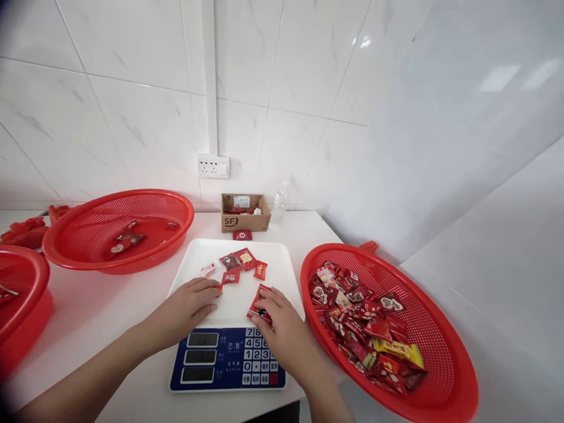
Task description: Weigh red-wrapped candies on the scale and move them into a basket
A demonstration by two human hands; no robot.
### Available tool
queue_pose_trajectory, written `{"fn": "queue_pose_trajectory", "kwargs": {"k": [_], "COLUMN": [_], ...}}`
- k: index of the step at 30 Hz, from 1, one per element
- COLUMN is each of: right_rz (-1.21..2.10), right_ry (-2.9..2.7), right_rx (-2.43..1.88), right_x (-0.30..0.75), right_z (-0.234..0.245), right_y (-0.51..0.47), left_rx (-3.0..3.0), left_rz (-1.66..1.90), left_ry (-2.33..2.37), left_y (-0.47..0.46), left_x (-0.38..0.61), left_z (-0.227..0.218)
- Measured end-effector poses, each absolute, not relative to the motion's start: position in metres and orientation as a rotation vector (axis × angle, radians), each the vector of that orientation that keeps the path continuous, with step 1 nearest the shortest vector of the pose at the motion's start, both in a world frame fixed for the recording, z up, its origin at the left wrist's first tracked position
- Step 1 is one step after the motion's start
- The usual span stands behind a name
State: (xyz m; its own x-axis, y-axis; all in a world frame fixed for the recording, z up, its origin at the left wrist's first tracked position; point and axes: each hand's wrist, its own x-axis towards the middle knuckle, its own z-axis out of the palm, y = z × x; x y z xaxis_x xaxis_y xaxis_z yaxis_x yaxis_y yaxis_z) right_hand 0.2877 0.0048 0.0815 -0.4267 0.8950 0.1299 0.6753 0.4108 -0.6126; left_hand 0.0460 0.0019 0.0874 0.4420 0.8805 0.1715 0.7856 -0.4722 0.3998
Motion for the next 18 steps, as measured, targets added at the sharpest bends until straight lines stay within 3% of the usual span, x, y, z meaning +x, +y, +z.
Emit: {"fn": "queue_pose_trajectory", "kwargs": {"k": [18], "right_rz": [0.394], "right_ry": [-2.454], "right_rx": [-1.285], "right_x": [0.216], "right_z": [0.084], "right_y": [0.028], "left_rx": [2.31], "left_rz": [0.659], "left_ry": [1.495], "left_y": [0.002], "left_x": [0.039], "left_z": [0.087]}}
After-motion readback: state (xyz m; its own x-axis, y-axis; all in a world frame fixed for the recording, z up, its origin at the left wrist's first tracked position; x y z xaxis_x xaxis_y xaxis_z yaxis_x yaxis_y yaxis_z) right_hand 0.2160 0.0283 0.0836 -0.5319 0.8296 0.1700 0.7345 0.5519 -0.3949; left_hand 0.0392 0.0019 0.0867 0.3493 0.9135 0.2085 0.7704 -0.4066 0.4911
